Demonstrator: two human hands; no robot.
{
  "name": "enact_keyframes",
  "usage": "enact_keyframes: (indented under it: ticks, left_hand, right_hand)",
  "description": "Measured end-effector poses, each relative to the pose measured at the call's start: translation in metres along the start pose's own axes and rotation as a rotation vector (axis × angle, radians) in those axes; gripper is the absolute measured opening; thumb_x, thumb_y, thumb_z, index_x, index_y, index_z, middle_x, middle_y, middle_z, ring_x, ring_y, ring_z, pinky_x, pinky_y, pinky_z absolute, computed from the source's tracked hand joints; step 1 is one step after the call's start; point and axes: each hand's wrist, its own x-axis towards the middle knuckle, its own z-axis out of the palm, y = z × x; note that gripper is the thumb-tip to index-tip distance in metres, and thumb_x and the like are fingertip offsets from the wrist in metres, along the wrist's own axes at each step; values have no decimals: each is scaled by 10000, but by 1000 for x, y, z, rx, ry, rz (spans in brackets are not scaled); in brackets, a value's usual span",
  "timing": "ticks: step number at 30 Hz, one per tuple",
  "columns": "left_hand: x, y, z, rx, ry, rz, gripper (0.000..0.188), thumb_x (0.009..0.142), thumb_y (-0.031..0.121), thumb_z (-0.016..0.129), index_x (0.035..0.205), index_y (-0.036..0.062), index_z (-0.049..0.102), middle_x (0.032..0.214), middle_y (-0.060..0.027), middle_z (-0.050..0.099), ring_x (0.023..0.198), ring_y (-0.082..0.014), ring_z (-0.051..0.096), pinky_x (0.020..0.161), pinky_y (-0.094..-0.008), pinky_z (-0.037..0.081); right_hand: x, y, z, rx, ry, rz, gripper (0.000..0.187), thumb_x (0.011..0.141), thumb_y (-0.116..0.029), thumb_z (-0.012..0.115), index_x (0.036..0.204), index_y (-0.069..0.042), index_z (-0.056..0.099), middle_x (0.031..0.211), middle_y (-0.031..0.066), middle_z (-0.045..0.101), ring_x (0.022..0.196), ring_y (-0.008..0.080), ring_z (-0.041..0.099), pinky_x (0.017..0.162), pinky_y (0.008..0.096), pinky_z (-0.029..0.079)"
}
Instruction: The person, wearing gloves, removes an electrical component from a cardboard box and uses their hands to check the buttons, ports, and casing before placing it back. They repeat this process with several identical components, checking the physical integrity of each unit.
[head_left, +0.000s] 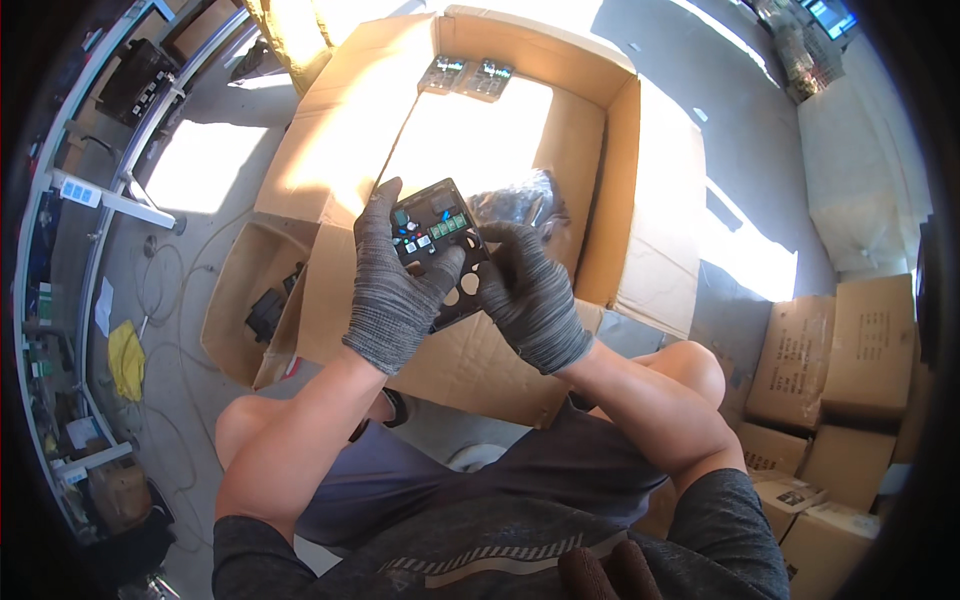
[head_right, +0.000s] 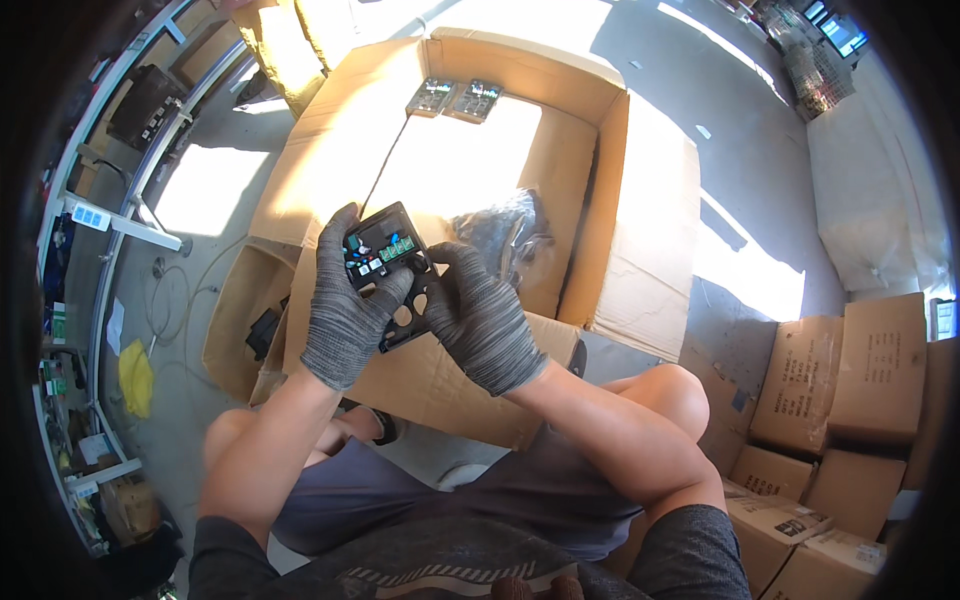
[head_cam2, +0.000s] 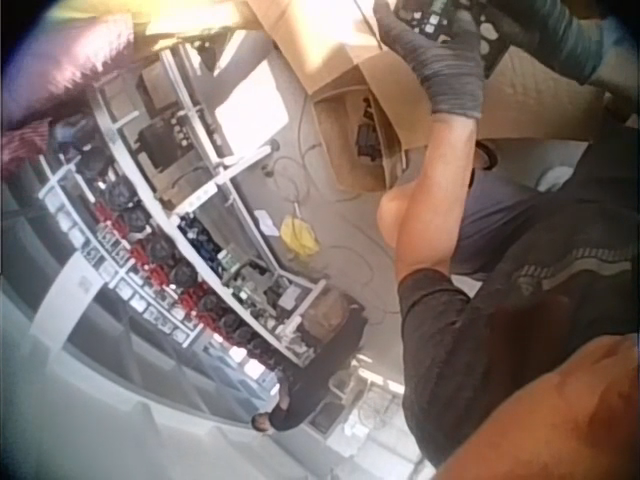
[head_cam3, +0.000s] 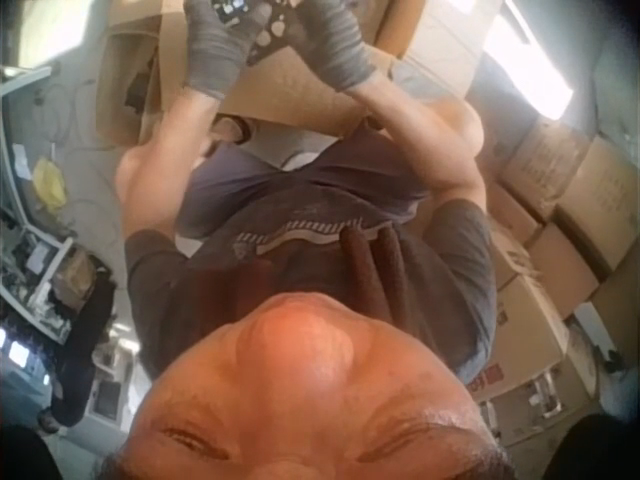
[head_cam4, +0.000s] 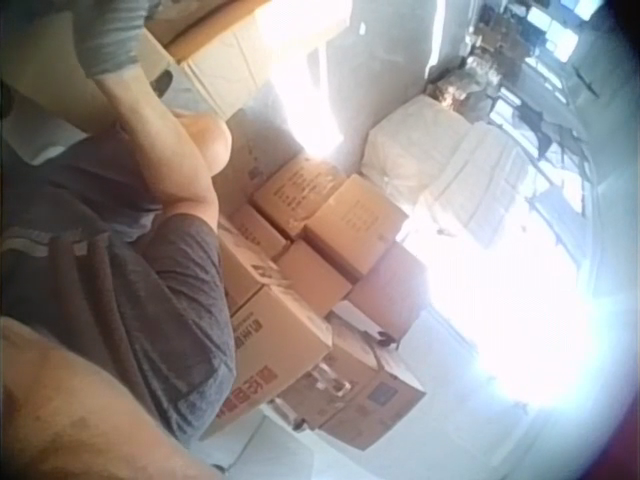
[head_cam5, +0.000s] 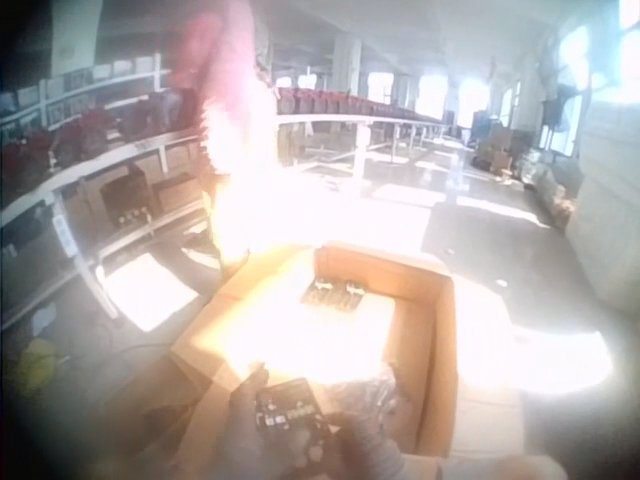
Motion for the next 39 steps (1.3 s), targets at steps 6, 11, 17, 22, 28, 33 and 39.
enact_keyframes:
  ticks: [6, 11, 17, 22, 28, 33, 39]
  left_hand:
    - [-3, -12, 5, -169, -21, -195, 742, 884, 17, 724, 1500, 76, 314, 1245, -116, 570, 1120, -186, 610, 985, -315, 527]
    - [-4, -27, 7, -239, -43, -261, 667, 876, 14, 735, 1432, 63, 370, 1203, -111, 585, 1062, -173, 628, 928, -295, 554]
    - [-5, -19, 2, -288, -62, -345, 631, 875, 31, 728, 1408, 61, 392, 1184, -102, 582, 1030, -159, 621, 883, -282, 560]
    - [-1, -19, -4, -410, -35, -321, 649, 820, 41, 782, 1356, 54, 417, 1131, -125, 599, 972, -166, 645, 822, -285, 582]
    - [-4, -17, -3, -398, -60, -318, 652, 829, 38, 780, 1358, 49, 398, 1148, -119, 594, 1005, -166, 644, 858, -288, 576]
    - [-2, -19, -14, -492, -55, -357, 644, 835, 61, 787, 1351, 47, 401, 1163, -112, 589, 1026, -165, 635, 890, -294, 562]
    - [-1, -17, -18, -531, -77, -387, 656, 855, 143, 791, 1371, 52, 396, 1171, -101, 580, 1059, -162, 613, 926, -305, 541]
  right_hand:
    - [-2, -2, 7, -142, -12, 10, 308, 934, -62, 651, 1220, -24, 540, 804, 161, 641, 691, 226, 678, 636, 360, 533]
    - [-7, 9, 17, -86, 13, -48, 303, 938, -24, 653, 1220, -49, 544, 680, 54, 599, 581, 104, 584, 543, 289, 470]
    - [-6, -8, 6, 46, -143, 121, 334, 945, -95, 658, 1236, -12, 516, 837, 143, 655, 727, 199, 668, 668, 343, 538]
    - [-6, -4, 1, 155, -207, 133, 354, 971, -139, 655, 1263, -16, 498, 859, 110, 652, 726, 149, 621, 669, 314, 516]
    - [-6, -2, -6, 352, -267, 152, 330, 983, -139, 632, 1266, -38, 496, 951, 78, 631, 796, 109, 589, 698, 285, 499]
    - [3, 8, -37, 562, -440, 373, 270, 921, 46, 519, 1172, -51, 508, 963, 60, 563, 825, 123, 574, 731, 269, 504]
    - [5, 10, -35, 712, -240, 249, 291, 950, -6, 652, 1219, -44, 549, 1129, 74, 601, 936, 144, 639, 798, 298, 554]
